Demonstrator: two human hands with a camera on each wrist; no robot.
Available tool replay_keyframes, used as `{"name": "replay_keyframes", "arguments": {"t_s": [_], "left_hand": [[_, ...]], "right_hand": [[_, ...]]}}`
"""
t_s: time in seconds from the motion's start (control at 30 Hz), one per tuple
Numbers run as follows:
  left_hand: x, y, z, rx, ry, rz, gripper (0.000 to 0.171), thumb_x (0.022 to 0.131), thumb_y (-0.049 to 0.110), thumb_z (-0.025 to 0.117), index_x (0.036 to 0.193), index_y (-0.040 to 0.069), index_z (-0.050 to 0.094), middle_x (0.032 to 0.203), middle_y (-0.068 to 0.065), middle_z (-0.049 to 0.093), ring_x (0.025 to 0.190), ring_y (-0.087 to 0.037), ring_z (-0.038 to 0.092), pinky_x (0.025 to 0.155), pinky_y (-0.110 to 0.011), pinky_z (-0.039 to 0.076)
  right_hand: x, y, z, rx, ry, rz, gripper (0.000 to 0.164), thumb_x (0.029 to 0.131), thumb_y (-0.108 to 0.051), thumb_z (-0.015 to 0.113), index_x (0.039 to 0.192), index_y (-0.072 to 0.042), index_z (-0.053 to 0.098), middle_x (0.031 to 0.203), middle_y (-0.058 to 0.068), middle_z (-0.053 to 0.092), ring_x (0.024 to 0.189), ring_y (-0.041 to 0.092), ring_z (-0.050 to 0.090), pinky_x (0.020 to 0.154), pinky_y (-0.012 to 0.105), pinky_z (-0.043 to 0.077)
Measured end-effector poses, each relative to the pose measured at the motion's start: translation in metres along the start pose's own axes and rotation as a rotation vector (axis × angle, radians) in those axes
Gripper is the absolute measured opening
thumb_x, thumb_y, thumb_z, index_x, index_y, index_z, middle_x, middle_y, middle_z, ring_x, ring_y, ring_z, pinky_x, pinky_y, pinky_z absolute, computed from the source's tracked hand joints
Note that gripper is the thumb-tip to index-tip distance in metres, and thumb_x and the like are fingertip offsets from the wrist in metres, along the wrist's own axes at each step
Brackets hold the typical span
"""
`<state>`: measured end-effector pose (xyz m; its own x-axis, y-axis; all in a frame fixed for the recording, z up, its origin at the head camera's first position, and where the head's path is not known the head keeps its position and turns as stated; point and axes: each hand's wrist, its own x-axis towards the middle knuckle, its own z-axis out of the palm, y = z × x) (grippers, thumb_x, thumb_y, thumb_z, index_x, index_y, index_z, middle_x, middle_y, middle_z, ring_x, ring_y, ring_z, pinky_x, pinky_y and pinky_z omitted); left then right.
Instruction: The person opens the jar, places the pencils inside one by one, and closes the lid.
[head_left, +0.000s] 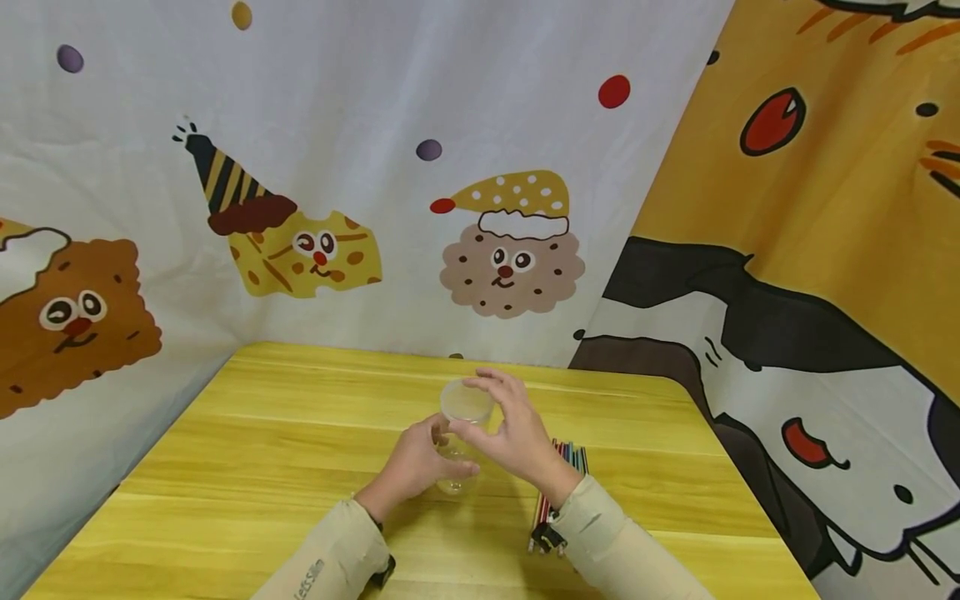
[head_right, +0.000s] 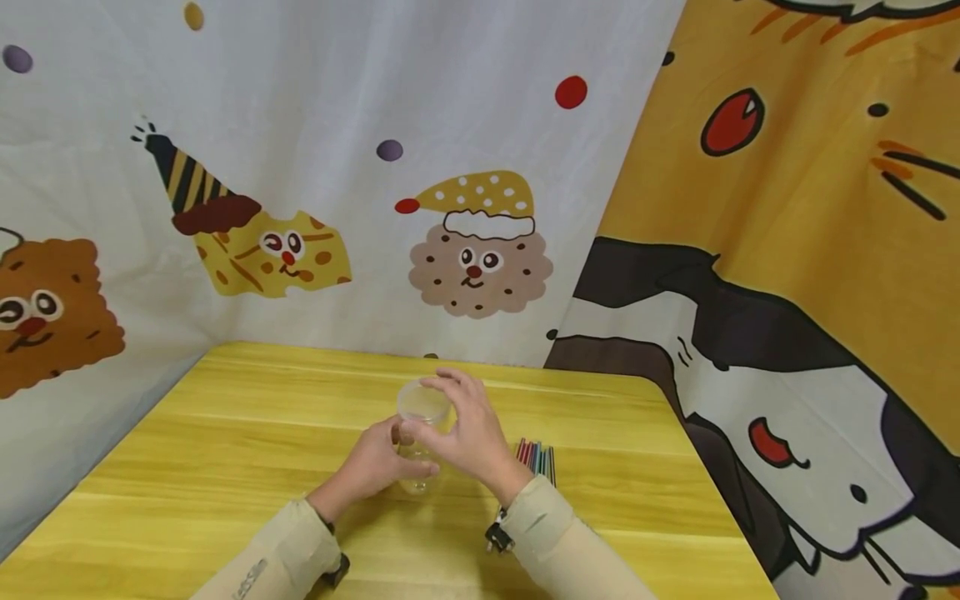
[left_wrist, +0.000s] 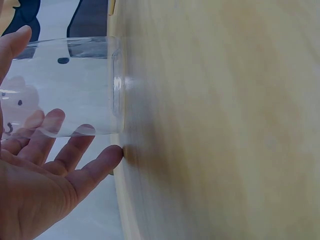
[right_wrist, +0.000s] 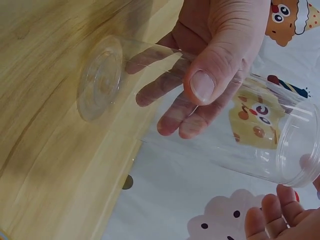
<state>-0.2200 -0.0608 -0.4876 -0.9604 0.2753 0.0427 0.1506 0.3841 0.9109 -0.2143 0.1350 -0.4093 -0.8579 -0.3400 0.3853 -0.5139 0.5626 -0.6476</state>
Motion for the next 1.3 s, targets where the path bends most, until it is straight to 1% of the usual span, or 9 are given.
{"name": "replay_keyframes", "arguments": {"t_s": [0.1,0.2,0.33,0.57,0.83,0.93,1.07,1.2,1.3], "left_hand": [[0.0,-0.001,0.0,0.001,-0.002,-0.007,0.08,0.077,0.045,0.098,0.145,0.023,0.062,0.144,-0.004,0.067,0.131,-0.036,0.063,0.098,-0.054,0.06],[0.0,-0.001,0.0,0.008,0.0,-0.009,0.076,0.077,0.047,0.097,0.141,0.024,0.063,0.143,-0.005,0.067,0.131,-0.036,0.062,0.098,-0.054,0.06],[-0.001,0.001,-0.001,0.012,0.002,-0.014,0.072,0.076,0.049,0.097,0.135,0.024,0.065,0.143,-0.007,0.067,0.132,-0.036,0.063,0.098,-0.055,0.06],[-0.004,0.002,0.0,0.015,0.001,-0.014,0.071,0.077,0.045,0.097,0.137,0.022,0.065,0.145,-0.01,0.066,0.131,-0.038,0.063,0.097,-0.054,0.061],[-0.002,0.003,0.0,0.018,0.021,-0.011,0.074,0.076,0.041,0.099,0.138,0.018,0.066,0.141,-0.012,0.069,0.128,-0.038,0.063,0.096,-0.054,0.06],[-0.002,0.004,0.0,0.028,0.024,-0.015,0.069,0.077,0.039,0.099,0.134,0.018,0.067,0.138,-0.012,0.07,0.126,-0.036,0.064,0.094,-0.052,0.06],[-0.002,0.004,0.001,0.03,0.03,-0.006,0.064,0.078,0.036,0.098,0.131,0.019,0.067,0.133,-0.009,0.071,0.124,-0.036,0.065,0.092,-0.048,0.061],[-0.002,0.003,0.001,0.024,0.03,-0.008,0.064,0.078,0.034,0.098,0.131,0.017,0.068,0.132,-0.014,0.071,0.124,-0.037,0.065,0.091,-0.049,0.061],[-0.002,0.003,0.001,0.024,0.023,-0.014,0.064,0.078,0.035,0.098,0.132,0.017,0.067,0.133,-0.018,0.07,0.125,-0.036,0.065,0.09,-0.049,0.061]], "right_hand": [[0.0,-0.001,0.001,-0.028,0.027,0.026,0.064,0.088,-0.052,0.087,0.144,-0.032,0.064,0.158,0.002,0.051,0.143,0.029,0.051,0.11,0.065,0.05],[0.001,-0.001,0.001,-0.058,0.043,0.023,0.063,0.086,-0.053,0.088,0.142,-0.03,0.066,0.154,0.001,0.056,0.141,0.027,0.052,0.11,0.062,0.051],[0.001,-0.001,0.002,-0.062,0.045,0.007,0.057,0.089,-0.05,0.087,0.138,-0.025,0.07,0.15,0.005,0.061,0.14,0.027,0.052,0.108,0.061,0.052],[0.002,-0.001,0.001,-0.036,0.048,-0.029,0.05,0.091,-0.042,0.086,0.136,-0.024,0.071,0.148,0.003,0.062,0.14,0.026,0.052,0.109,0.062,0.052],[0.009,-0.005,-0.009,0.004,0.108,-0.137,0.046,0.093,-0.031,0.086,0.134,-0.019,0.071,0.147,0.006,0.065,0.138,0.03,0.057,0.111,0.059,0.051],[0.009,-0.002,-0.017,0.016,0.138,-0.122,0.045,0.094,-0.031,0.085,0.135,-0.019,0.071,0.148,0.003,0.064,0.139,0.028,0.058,0.112,0.057,0.051],[0.005,0.011,-0.029,0.045,0.153,-0.064,0.045,0.096,-0.032,0.084,0.137,-0.022,0.069,0.151,-0.002,0.062,0.142,0.024,0.056,0.11,0.051,0.05],[0.001,0.036,-0.047,0.036,0.185,-0.005,0.045,0.097,-0.032,0.082,0.139,-0.021,0.069,0.151,0.0,0.062,0.138,0.025,0.056,0.106,0.05,0.049],[-0.005,0.058,-0.063,0.017,0.205,0.052,0.046,0.097,-0.032,0.082,0.139,-0.017,0.069,0.151,0.004,0.062,0.137,0.028,0.056,0.105,0.054,0.049]]}}
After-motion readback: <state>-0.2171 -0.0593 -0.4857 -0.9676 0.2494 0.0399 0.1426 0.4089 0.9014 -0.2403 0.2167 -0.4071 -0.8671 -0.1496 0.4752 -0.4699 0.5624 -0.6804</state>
